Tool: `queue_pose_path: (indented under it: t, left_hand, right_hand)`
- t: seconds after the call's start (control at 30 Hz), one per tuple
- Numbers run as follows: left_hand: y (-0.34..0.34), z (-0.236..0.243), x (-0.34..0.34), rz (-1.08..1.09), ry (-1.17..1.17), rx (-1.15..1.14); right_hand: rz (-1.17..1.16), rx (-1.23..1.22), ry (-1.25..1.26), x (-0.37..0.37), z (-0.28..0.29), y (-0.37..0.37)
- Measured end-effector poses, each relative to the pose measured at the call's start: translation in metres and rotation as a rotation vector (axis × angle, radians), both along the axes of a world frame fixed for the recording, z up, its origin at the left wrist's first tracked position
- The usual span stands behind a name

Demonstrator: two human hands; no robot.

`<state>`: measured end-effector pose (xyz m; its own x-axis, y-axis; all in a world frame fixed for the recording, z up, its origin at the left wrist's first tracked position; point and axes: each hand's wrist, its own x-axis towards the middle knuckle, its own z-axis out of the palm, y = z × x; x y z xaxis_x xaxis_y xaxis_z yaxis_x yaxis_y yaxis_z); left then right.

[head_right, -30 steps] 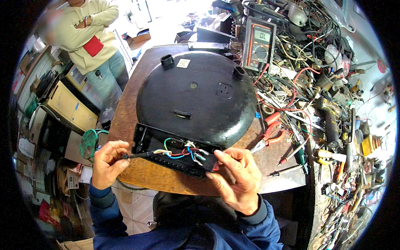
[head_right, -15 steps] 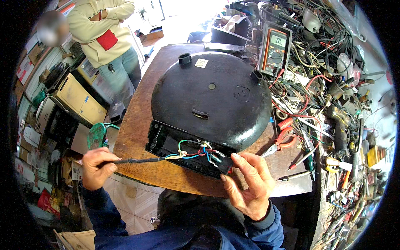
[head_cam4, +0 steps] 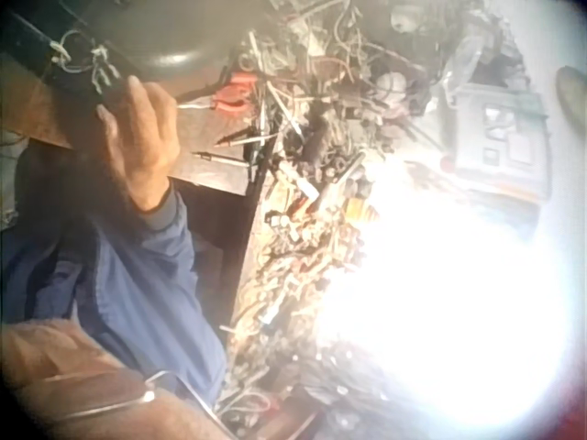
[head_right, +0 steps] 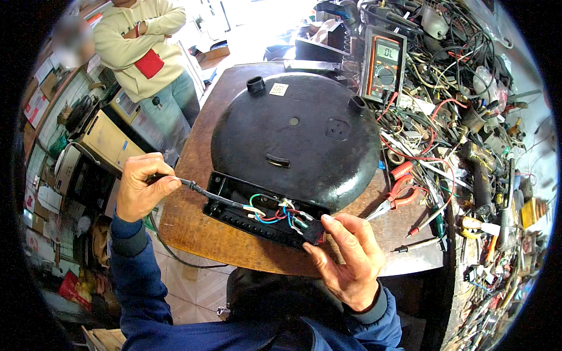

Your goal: The person repairs a small electronic device by manipulating wires and components inside a black casing. They use a screwdriver to adjust connections and a multimeter to test the circuit.

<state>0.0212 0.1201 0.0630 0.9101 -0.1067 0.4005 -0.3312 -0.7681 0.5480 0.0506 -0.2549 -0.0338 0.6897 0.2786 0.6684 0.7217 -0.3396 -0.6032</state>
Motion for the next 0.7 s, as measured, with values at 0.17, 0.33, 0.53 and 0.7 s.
queue_pose_path:
  t: [0.17, 0.33, 0.53, 0.7]
  left_hand:
    - [-0.019, -0.024, 0.007, 0.079, 0.033, -0.113]
    - [-0.029, -0.036, 0.006, 0.039, 0.000, -0.079]
    - [-0.066, -0.016, 0.008, -0.105, -0.117, 0.003]
    - [-0.123, 0.005, 0.025, -0.422, -0.099, 0.245]
  right_hand:
    - [-0.033, 0.013, 0.003, -0.002, 0.002, 0.003]
    - [-0.022, 0.020, 0.026, -0.002, 0.004, 0.001]
    - [-0.007, 0.193, 0.067, 0.005, -0.016, 0.000]
    - [0.057, 0.453, 0.148, 0.005, -0.033, 0.009]
